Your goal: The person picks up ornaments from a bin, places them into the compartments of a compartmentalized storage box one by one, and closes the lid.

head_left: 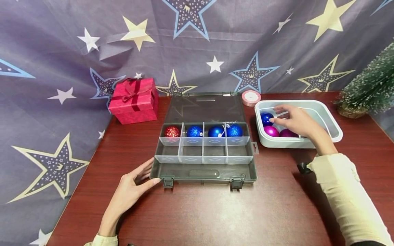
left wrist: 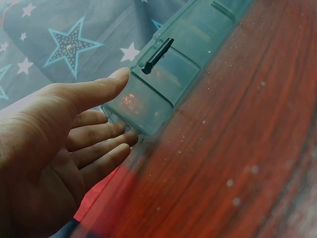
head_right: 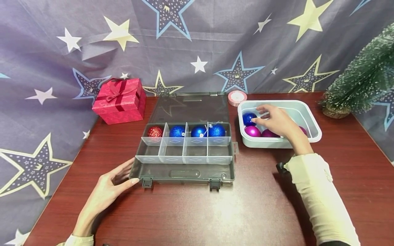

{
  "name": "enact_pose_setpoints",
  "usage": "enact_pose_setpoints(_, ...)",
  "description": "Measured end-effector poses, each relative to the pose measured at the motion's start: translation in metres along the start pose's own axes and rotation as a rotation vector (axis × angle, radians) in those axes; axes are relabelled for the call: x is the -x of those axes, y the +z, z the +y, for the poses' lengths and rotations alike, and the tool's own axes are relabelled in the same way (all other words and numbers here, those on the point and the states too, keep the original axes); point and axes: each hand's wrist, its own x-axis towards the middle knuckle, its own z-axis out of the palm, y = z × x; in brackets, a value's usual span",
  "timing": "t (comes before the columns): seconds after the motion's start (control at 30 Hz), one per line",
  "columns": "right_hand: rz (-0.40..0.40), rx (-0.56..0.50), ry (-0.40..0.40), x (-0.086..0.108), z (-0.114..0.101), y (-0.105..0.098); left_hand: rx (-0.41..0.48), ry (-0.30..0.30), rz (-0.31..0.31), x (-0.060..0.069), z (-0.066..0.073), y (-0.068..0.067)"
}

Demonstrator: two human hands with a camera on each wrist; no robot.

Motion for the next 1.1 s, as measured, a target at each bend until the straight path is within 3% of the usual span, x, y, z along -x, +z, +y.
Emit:
enact_pose_setpoints(0.7, -0.089, 0.027, -0.011, -0.016, 0.007, 0.010, 0.003, -0.003, -0.003, 0.001, 0.000, 0.000)
enact_pose_setpoints(1.1, -0.078, 0.008, -0.015, -0.012, 0.005, 0.008, 0.012, -0.006, -0.006, 0.001, 0.001, 0.000)
